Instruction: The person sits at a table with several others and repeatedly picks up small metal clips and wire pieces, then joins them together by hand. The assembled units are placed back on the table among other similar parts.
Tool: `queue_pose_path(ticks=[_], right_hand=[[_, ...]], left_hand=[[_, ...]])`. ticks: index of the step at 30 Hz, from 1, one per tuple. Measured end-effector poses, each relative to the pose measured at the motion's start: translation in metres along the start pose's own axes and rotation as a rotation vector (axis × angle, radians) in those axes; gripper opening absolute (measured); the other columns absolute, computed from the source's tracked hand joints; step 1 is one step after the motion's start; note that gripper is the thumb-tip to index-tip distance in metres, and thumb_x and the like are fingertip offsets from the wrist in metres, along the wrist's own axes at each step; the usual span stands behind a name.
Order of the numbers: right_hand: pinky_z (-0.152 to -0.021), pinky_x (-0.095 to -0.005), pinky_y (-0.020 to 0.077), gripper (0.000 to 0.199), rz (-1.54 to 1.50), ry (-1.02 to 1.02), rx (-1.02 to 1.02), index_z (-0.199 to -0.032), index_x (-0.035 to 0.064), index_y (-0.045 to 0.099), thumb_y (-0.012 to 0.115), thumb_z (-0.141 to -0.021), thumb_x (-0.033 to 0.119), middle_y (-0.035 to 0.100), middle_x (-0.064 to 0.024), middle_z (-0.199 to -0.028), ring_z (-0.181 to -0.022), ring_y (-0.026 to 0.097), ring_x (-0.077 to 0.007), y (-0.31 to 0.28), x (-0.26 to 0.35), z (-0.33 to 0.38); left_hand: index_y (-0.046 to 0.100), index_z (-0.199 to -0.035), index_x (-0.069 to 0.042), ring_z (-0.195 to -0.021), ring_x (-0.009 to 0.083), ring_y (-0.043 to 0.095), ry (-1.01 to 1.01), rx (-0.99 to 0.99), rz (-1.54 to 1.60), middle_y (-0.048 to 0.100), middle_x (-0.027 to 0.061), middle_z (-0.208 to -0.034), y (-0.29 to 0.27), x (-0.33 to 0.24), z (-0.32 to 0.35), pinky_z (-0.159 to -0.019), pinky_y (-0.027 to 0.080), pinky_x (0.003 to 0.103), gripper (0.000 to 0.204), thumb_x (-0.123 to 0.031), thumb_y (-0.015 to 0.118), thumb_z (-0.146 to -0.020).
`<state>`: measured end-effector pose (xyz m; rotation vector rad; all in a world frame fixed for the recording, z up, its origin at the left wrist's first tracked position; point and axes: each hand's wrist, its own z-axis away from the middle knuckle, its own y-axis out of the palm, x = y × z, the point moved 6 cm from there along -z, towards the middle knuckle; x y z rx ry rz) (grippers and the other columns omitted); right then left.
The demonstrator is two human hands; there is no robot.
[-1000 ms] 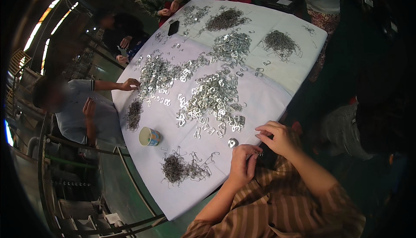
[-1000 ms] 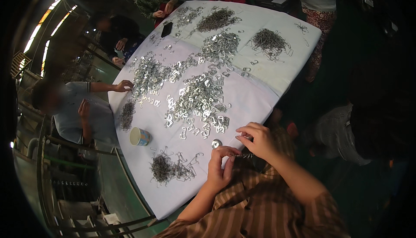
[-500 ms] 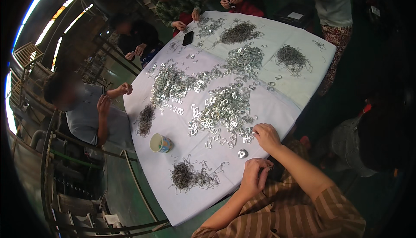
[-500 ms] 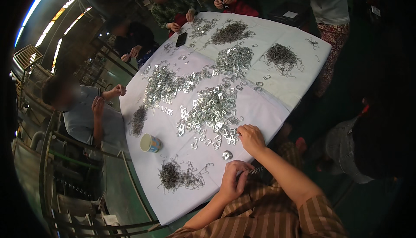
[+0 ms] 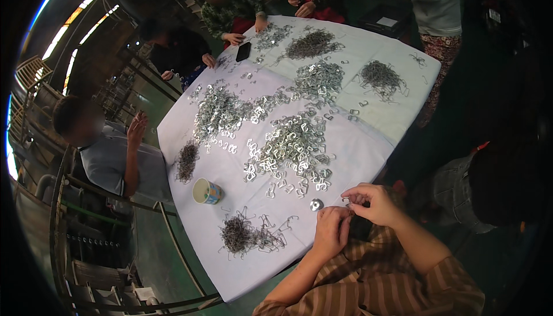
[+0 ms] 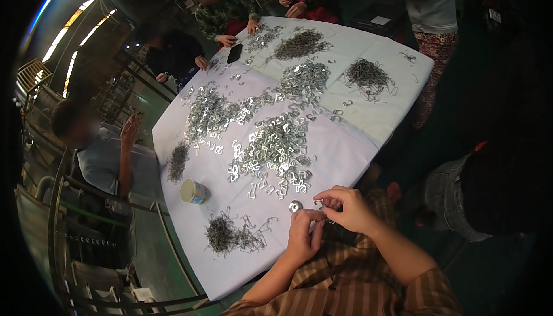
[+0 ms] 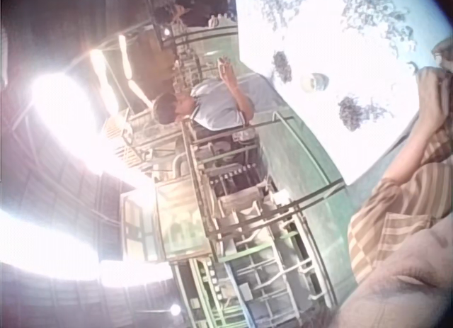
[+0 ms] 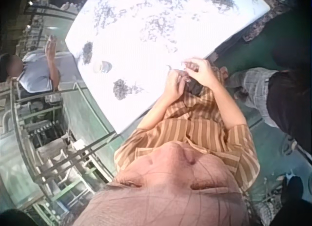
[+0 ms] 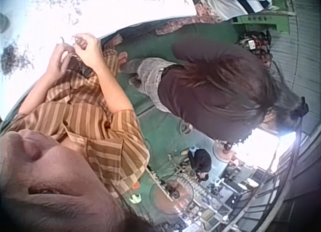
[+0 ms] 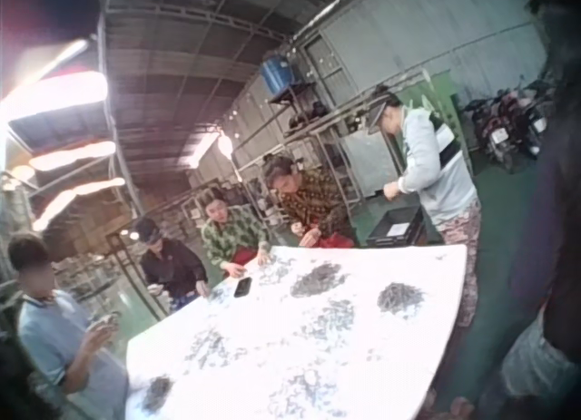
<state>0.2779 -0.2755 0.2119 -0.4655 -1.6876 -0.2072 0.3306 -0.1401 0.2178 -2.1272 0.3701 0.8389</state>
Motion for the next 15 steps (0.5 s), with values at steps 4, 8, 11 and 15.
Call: queue_pose_path(ticks=[4, 8, 11, 15], right_hand=[[-0.063, -0.0214, 0.0488, 0.034, -0.030, 0.054, -0.003, -0.113, 0.0018, 0.067, 0.064, -0.080, -0.005, 0.062, -0.0010, -0.075, -0.065, 0.057, -0.0042, -0.004, 0.013, 0.010], [-0.063, -0.0208, 0.0484, 0.037, -0.065, 0.104, -0.039, -0.117, 0.0021, 0.065, 0.063, -0.081, -0.006, 0.061, 0.0000, -0.073, -0.065, 0.056, -0.0034, -0.004, 0.012, 0.015], [-0.062, -0.0210, 0.0485, 0.038, -0.018, 0.099, -0.059, -0.118, 0.0022, 0.065, 0.064, -0.081, -0.005, 0.062, -0.0007, -0.074, -0.064, 0.056, -0.0036, -0.006, 0.017, 0.018], [-0.062, -0.0221, 0.0497, 0.039, 0.015, 0.066, -0.086, -0.118, 0.0030, 0.065, 0.064, -0.080, -0.006, 0.063, -0.0024, -0.075, -0.063, 0.058, -0.0052, -0.004, 0.019, 0.020]], left_hand=[[0.054, -0.096, -0.004, -0.084, 0.0288, 0.058, 0.022, 0.011, -0.044, 0.060, 0.0086, -0.089, 0.003, -0.004, -0.001, -0.080, 0.040, 0.039, 0.024, 0.007, 0.063, -0.077], [0.054, -0.095, -0.004, -0.083, 0.0283, 0.057, 0.014, 0.025, -0.086, 0.060, 0.0082, -0.089, 0.003, -0.009, -0.001, -0.079, 0.040, 0.039, 0.023, 0.007, 0.064, -0.077], [0.054, -0.094, -0.004, -0.083, 0.0278, 0.057, 0.024, 0.012, -0.104, 0.060, 0.0078, -0.088, 0.005, -0.009, 0.000, -0.079, 0.040, 0.039, 0.023, 0.006, 0.064, -0.077], [0.053, -0.094, -0.004, -0.082, 0.0276, 0.057, 0.028, 0.004, -0.100, 0.060, 0.0079, -0.087, 0.006, -0.008, 0.001, -0.079, 0.040, 0.039, 0.022, 0.006, 0.064, -0.077]])
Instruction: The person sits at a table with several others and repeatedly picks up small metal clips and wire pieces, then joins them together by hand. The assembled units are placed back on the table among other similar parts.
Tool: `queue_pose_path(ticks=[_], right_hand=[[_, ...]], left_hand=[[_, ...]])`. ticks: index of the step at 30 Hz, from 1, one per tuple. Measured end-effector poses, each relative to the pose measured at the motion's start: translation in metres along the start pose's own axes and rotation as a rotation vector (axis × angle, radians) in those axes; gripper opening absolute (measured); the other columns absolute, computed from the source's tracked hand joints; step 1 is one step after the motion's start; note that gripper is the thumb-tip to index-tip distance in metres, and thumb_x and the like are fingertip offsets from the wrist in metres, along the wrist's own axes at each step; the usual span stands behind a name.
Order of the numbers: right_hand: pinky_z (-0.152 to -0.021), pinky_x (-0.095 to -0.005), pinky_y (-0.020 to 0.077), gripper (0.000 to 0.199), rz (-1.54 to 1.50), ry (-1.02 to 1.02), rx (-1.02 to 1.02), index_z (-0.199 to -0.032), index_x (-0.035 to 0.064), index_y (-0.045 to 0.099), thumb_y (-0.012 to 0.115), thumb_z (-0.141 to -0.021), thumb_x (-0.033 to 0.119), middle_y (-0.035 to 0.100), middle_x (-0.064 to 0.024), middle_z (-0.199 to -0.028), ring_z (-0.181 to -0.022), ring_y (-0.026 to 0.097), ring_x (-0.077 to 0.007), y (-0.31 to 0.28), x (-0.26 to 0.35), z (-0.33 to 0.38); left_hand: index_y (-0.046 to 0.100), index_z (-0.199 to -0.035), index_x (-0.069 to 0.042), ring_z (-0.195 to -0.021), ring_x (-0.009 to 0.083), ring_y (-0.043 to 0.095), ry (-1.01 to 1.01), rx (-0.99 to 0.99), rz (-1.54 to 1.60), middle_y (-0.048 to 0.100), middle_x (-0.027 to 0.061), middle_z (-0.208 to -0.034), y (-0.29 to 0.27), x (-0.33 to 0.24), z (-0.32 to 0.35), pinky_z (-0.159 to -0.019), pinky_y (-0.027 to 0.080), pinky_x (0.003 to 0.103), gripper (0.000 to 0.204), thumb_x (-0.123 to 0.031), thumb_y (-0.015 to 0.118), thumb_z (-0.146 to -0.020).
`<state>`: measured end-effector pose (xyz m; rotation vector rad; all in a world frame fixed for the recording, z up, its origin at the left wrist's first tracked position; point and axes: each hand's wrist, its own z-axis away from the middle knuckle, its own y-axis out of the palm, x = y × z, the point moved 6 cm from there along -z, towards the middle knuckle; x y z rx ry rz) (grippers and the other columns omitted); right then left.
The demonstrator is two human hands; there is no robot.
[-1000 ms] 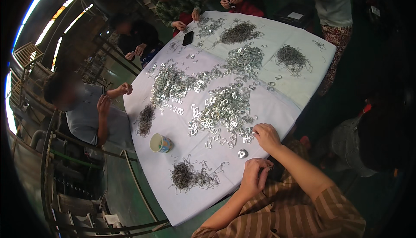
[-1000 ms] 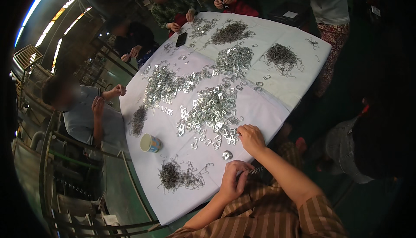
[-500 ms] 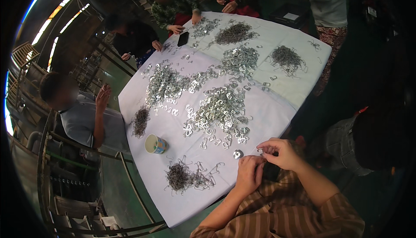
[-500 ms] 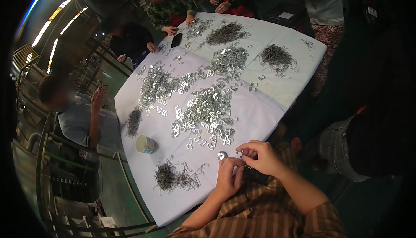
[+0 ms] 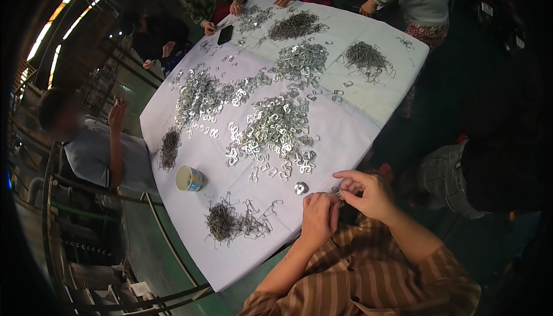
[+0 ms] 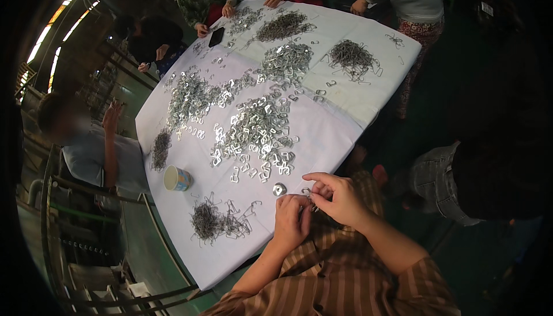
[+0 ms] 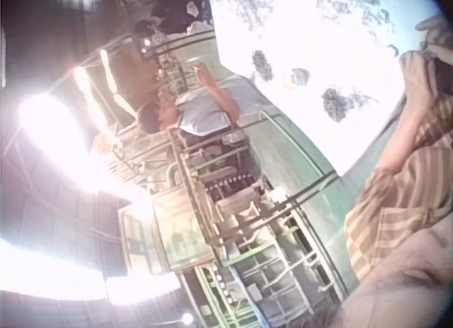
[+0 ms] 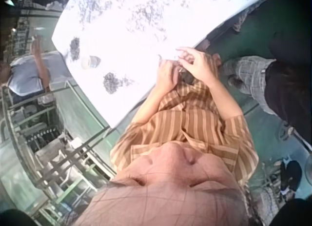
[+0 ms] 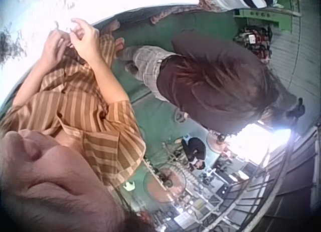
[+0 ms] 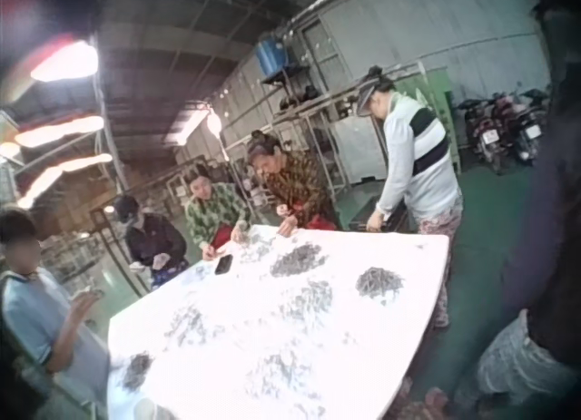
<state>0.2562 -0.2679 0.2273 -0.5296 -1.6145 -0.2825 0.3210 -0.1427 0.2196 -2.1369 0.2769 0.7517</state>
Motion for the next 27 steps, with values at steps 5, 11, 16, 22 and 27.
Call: queue_pose_path(ticks=[5, 11, 16, 22, 27], right_hand=[[-0.063, -0.0250, 0.0518, 0.039, 0.133, -0.092, -0.023, -0.118, 0.0036, 0.064, 0.064, -0.080, -0.006, 0.065, -0.0059, -0.077, -0.065, 0.062, -0.0110, -0.002, 0.008, 0.001], [-0.064, -0.0270, 0.0528, 0.038, 0.151, -0.101, -0.017, -0.118, 0.0029, 0.063, 0.064, -0.081, -0.006, 0.065, -0.0076, -0.077, -0.066, 0.064, -0.0141, 0.000, 0.012, 0.002], [-0.064, -0.0278, 0.0532, 0.036, 0.193, -0.145, -0.048, -0.116, 0.0015, 0.063, 0.064, -0.081, -0.007, 0.065, -0.0078, -0.076, -0.067, 0.065, -0.0154, 0.004, 0.011, 0.003], [-0.065, -0.0278, 0.0531, 0.036, 0.222, -0.132, -0.014, -0.113, 0.0005, 0.063, 0.065, -0.078, -0.008, 0.065, -0.0087, -0.080, -0.070, 0.065, -0.0159, 0.006, 0.015, 0.005], [-0.066, -0.0283, 0.0528, 0.037, 0.278, -0.189, -0.044, -0.110, 0.0023, 0.066, 0.067, -0.075, -0.008, 0.065, -0.0081, -0.081, -0.072, 0.066, -0.0169, 0.008, 0.015, 0.008]], left_hand=[[0.054, -0.094, -0.004, -0.080, 0.0276, 0.057, -0.007, 0.000, -0.002, 0.059, 0.0085, -0.087, -0.001, 0.000, 0.000, -0.077, 0.040, 0.039, 0.022, 0.006, 0.064, -0.077], [0.055, -0.095, -0.003, -0.080, 0.0278, 0.057, -0.023, -0.006, 0.024, 0.059, 0.0088, -0.087, -0.002, 0.003, 0.000, -0.075, 0.040, 0.038, 0.022, 0.005, 0.065, -0.077], [0.056, -0.094, -0.005, -0.081, 0.0274, 0.057, -0.017, -0.005, 0.039, 0.060, 0.0077, -0.088, -0.001, 0.005, 0.003, -0.077, 0.040, 0.038, 0.022, 0.004, 0.066, -0.077], [0.054, -0.096, -0.005, -0.083, 0.0264, 0.056, -0.029, 0.019, 0.031, 0.059, 0.0062, -0.090, 0.004, 0.007, 0.008, -0.080, 0.040, 0.040, 0.018, -0.001, 0.064, -0.082], [0.056, -0.094, -0.006, -0.082, 0.0261, 0.057, -0.064, -0.007, 0.052, 0.061, 0.0059, -0.088, 0.005, 0.009, 0.009, -0.079, 0.040, 0.038, 0.018, 0.002, 0.065, -0.080]])
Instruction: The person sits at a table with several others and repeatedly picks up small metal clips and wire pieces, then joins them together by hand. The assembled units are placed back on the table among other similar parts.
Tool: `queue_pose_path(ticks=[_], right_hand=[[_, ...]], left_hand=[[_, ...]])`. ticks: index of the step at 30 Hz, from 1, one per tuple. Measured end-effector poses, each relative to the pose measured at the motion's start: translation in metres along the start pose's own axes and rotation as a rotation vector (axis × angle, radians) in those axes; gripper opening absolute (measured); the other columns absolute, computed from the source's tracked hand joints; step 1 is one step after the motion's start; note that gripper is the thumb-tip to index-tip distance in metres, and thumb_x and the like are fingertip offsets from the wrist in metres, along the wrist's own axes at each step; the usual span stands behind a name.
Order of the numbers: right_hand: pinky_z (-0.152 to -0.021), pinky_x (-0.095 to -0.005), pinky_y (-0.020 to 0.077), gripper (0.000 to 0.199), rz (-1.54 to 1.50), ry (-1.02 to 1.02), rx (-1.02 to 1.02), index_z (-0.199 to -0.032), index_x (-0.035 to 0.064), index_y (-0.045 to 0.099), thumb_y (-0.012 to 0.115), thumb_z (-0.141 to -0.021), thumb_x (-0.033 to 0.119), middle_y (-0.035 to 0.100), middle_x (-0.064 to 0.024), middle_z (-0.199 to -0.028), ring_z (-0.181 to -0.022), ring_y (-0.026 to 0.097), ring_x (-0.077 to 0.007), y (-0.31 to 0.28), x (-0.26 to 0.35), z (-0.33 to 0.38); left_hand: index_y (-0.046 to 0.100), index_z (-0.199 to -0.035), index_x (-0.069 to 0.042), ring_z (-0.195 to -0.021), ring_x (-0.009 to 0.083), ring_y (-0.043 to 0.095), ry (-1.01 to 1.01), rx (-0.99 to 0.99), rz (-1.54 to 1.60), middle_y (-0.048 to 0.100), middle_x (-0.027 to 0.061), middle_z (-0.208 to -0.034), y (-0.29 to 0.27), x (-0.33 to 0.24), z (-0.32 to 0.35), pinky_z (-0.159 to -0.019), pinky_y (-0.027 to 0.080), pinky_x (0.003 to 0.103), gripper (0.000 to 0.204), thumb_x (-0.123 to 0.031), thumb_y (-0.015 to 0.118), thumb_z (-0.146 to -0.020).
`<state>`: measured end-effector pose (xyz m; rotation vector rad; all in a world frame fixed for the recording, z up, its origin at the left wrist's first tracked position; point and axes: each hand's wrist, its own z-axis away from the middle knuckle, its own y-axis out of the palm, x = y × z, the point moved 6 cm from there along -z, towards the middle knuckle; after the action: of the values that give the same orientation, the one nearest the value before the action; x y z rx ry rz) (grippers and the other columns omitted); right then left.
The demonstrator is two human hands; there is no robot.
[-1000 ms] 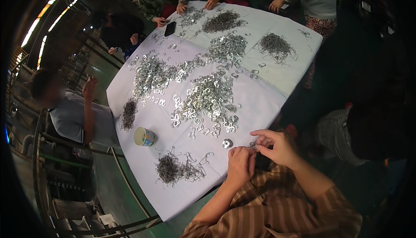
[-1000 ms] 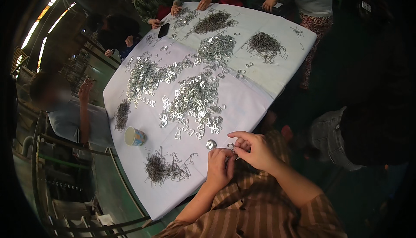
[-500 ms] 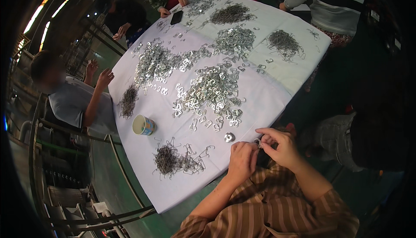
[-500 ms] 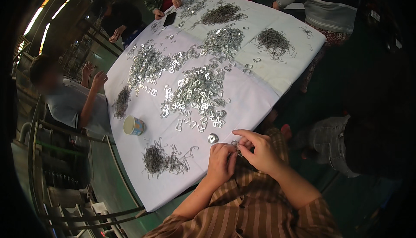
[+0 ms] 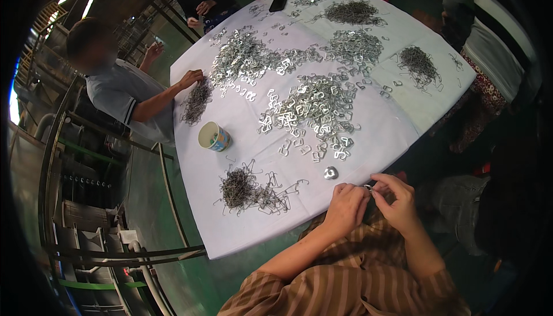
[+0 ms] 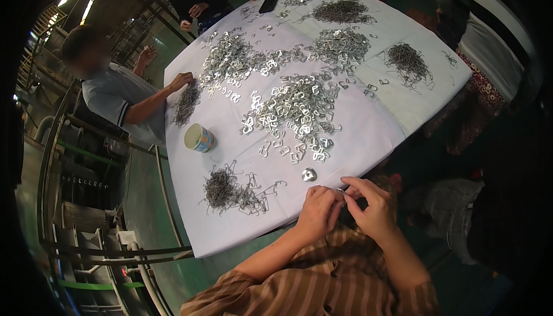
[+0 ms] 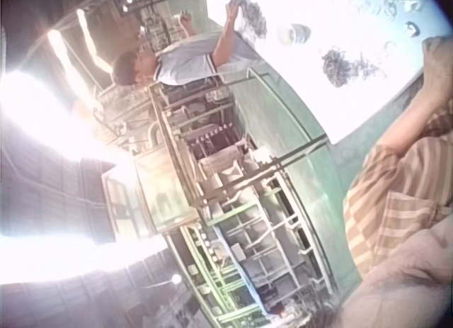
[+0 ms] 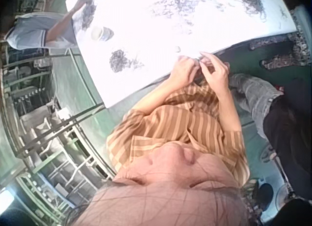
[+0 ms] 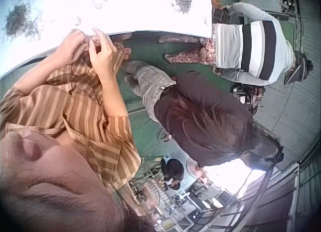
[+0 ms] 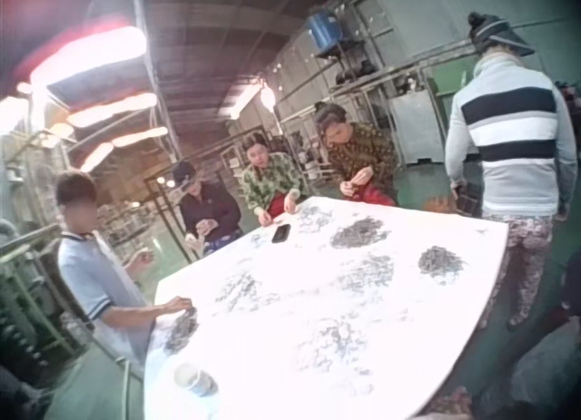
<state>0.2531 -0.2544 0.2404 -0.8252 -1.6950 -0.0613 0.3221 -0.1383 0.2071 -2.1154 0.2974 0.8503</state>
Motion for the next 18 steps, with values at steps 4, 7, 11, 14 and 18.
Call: queue_pose_path(ticks=[4, 7, 11, 14, 18], right_hand=[[-0.068, -0.0282, 0.0525, 0.038, -0.031, 0.012, -0.001, -0.110, 0.0026, 0.066, 0.066, -0.074, -0.009, 0.064, -0.0079, -0.083, -0.073, 0.066, -0.0177, 0.005, -0.004, 0.002], [-0.068, -0.0283, 0.0522, 0.038, -0.063, 0.032, -0.021, -0.109, 0.0022, 0.066, 0.066, -0.073, -0.010, 0.064, -0.0081, -0.083, -0.073, 0.065, -0.0182, 0.007, -0.007, 0.005], [-0.068, -0.0282, 0.0518, 0.038, -0.068, 0.034, -0.010, -0.108, 0.0017, 0.066, 0.065, -0.072, -0.012, 0.063, -0.0087, -0.083, -0.073, 0.064, -0.0180, 0.004, -0.008, 0.007], [-0.067, -0.0282, 0.0515, 0.038, -0.036, 0.024, 0.004, -0.107, 0.0014, 0.066, 0.065, -0.072, -0.012, 0.062, -0.0085, -0.082, -0.071, 0.063, -0.0179, -0.003, -0.005, 0.007], [-0.065, -0.0287, 0.0513, 0.037, -0.026, 0.040, 0.016, -0.106, 0.0019, 0.066, 0.065, -0.072, -0.012, 0.061, -0.0085, -0.080, -0.070, 0.063, -0.0181, -0.007, -0.010, 0.008]], left_hand=[[0.057, -0.094, -0.006, -0.081, 0.0256, 0.057, -0.015, -0.037, 0.023, 0.061, 0.0060, -0.087, -0.004, 0.000, 0.001, -0.079, 0.040, 0.038, 0.017, 0.001, 0.065, -0.081], [0.059, -0.093, -0.006, -0.081, 0.0249, 0.058, -0.011, -0.014, 0.020, 0.062, 0.0052, -0.086, -0.005, 0.000, 0.001, -0.079, 0.041, 0.037, 0.016, -0.001, 0.067, -0.081], [0.063, -0.092, -0.006, -0.082, 0.0249, 0.060, -0.017, 0.038, -0.080, 0.065, 0.0051, -0.087, -0.023, 0.010, -0.001, -0.078, 0.045, 0.037, 0.014, -0.005, 0.070, -0.080], [0.068, -0.089, -0.005, -0.080, 0.0282, 0.062, -0.105, -0.020, -0.329, 0.068, 0.0087, -0.086, -0.060, 0.052, 0.002, -0.072, 0.049, 0.038, 0.010, -0.005, 0.069, -0.079], [0.072, -0.083, -0.004, -0.081, 0.0301, 0.062, -0.424, -0.028, -0.838, 0.069, 0.0108, -0.082, -0.134, 0.126, 0.026, -0.072, 0.051, 0.039, 0.008, -0.011, 0.068, -0.081]])
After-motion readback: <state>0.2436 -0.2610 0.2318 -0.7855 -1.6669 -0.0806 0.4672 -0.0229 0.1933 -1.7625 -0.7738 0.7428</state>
